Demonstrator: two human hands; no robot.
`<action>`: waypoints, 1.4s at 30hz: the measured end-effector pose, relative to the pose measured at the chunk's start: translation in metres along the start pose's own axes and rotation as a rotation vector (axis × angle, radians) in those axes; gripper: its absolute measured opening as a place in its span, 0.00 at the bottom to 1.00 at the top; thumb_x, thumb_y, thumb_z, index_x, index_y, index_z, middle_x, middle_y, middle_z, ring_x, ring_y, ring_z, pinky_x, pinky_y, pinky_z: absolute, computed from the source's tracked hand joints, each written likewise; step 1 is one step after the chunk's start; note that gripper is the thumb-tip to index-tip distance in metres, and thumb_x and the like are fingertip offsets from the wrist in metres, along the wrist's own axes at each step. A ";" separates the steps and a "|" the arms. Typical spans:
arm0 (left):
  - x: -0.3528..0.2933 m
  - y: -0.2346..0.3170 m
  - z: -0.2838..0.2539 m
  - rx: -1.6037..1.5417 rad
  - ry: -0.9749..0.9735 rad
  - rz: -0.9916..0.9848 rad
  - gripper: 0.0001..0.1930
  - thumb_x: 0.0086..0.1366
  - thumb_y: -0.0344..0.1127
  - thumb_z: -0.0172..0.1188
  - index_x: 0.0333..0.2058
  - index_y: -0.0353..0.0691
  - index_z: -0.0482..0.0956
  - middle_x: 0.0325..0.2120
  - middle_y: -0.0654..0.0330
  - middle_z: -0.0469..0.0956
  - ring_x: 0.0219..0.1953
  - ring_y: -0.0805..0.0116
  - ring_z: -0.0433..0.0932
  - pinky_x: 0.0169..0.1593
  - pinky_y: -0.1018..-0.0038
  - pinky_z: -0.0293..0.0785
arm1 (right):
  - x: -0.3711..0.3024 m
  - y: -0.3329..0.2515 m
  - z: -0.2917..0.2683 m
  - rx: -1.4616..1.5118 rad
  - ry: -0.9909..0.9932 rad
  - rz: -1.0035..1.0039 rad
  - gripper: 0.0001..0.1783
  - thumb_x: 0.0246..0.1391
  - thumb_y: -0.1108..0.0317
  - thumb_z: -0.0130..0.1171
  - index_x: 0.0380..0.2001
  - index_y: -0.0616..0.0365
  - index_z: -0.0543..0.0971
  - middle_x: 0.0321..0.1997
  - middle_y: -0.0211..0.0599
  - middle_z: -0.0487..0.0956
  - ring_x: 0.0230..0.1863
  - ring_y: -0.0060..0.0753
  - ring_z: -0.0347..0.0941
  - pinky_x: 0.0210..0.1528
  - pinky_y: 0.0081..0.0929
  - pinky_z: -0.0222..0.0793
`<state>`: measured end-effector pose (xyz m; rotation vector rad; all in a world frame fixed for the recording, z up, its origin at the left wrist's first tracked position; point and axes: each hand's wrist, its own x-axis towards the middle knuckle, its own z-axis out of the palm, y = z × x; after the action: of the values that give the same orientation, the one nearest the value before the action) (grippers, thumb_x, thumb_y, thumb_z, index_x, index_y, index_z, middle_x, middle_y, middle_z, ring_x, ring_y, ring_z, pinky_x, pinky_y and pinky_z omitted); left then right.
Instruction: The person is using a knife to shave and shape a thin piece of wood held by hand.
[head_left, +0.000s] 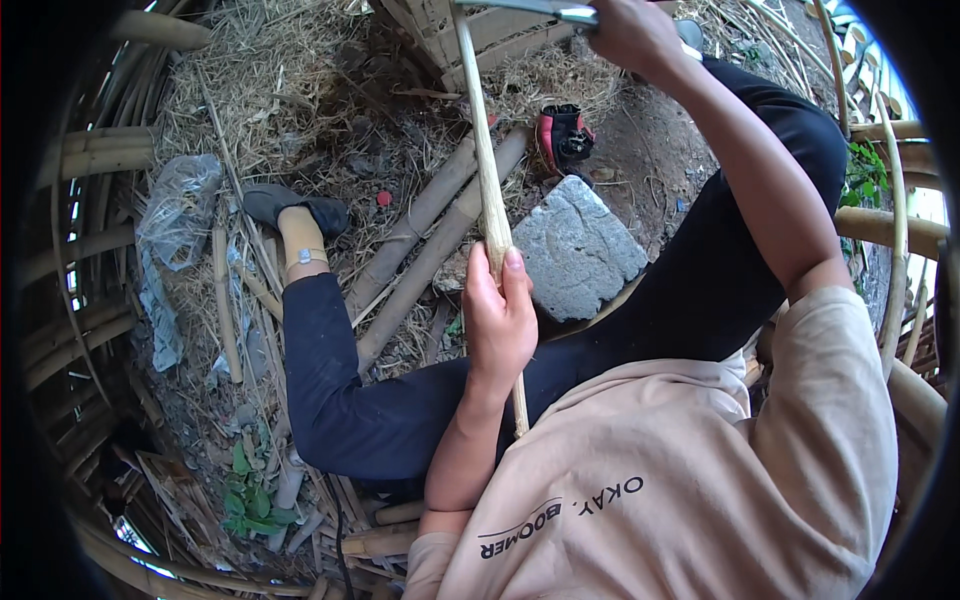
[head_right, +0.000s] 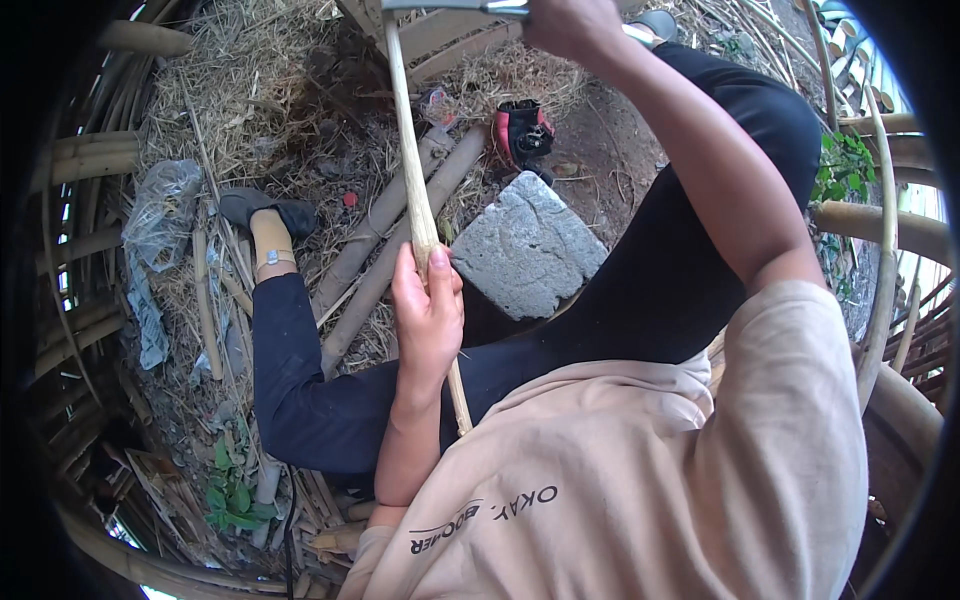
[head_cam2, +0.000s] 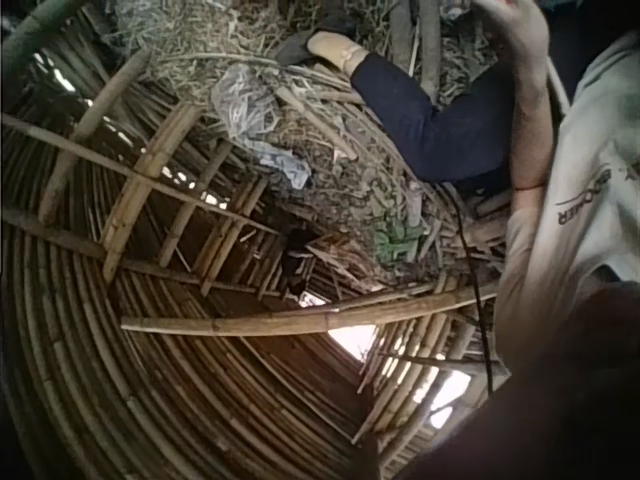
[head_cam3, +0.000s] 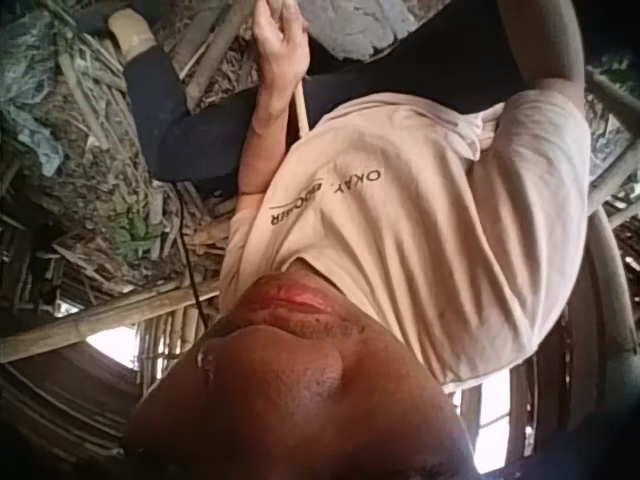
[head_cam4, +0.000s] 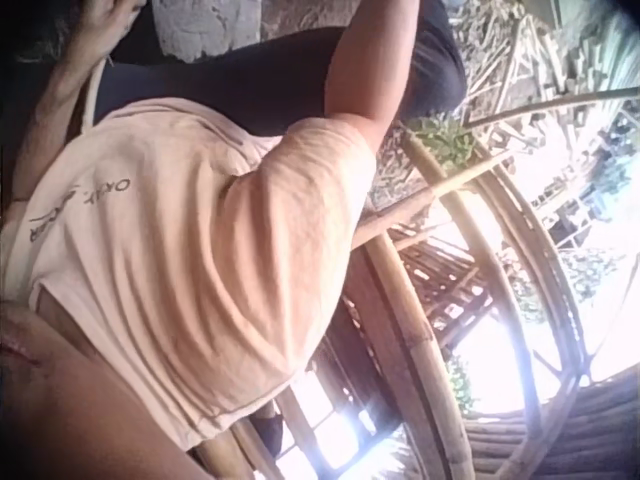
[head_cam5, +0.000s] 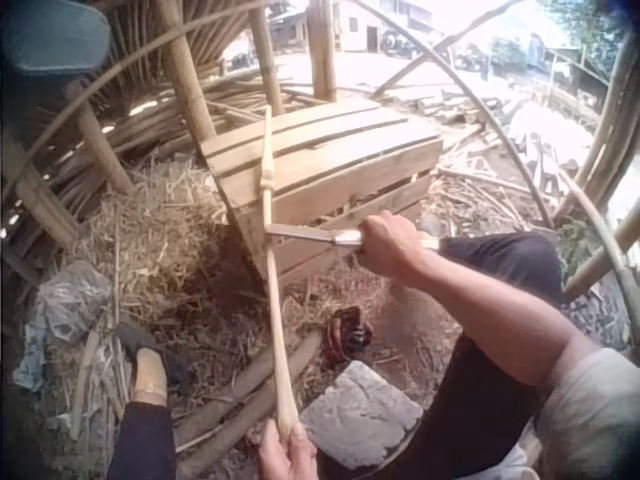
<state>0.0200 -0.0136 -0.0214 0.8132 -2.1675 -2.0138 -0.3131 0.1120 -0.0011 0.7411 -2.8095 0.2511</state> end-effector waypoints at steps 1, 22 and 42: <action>0.003 0.000 -0.003 -0.083 0.002 -0.028 0.12 0.77 0.39 0.49 0.37 0.35 0.69 0.19 0.65 0.69 0.18 0.79 0.66 0.23 0.76 0.63 | -0.002 -0.012 -0.026 -0.009 -0.039 0.073 0.10 0.49 0.63 0.61 0.34 0.49 0.87 0.30 0.52 0.83 0.36 0.54 0.82 0.40 0.48 0.76; 0.003 0.015 0.005 -0.452 -0.151 -0.118 0.09 0.76 0.42 0.53 0.39 0.44 0.67 0.19 0.74 0.61 0.14 0.89 0.53 0.15 0.86 0.47 | -0.013 -0.016 0.007 0.143 -0.102 -0.056 0.12 0.50 0.65 0.62 0.35 0.59 0.85 0.29 0.54 0.82 0.33 0.58 0.81 0.41 0.48 0.78; 0.004 0.015 0.004 -0.529 -0.237 -0.132 0.10 0.75 0.42 0.54 0.43 0.42 0.69 0.19 0.75 0.60 0.15 0.90 0.52 0.16 0.87 0.45 | -0.016 -0.027 0.011 0.239 -0.168 -0.073 0.11 0.43 0.66 0.61 0.27 0.64 0.82 0.28 0.57 0.81 0.33 0.60 0.79 0.40 0.48 0.76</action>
<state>0.0106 -0.0117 -0.0088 0.6777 -1.5637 -2.6887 -0.2873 0.0937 -0.0130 0.9555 -2.9347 0.5424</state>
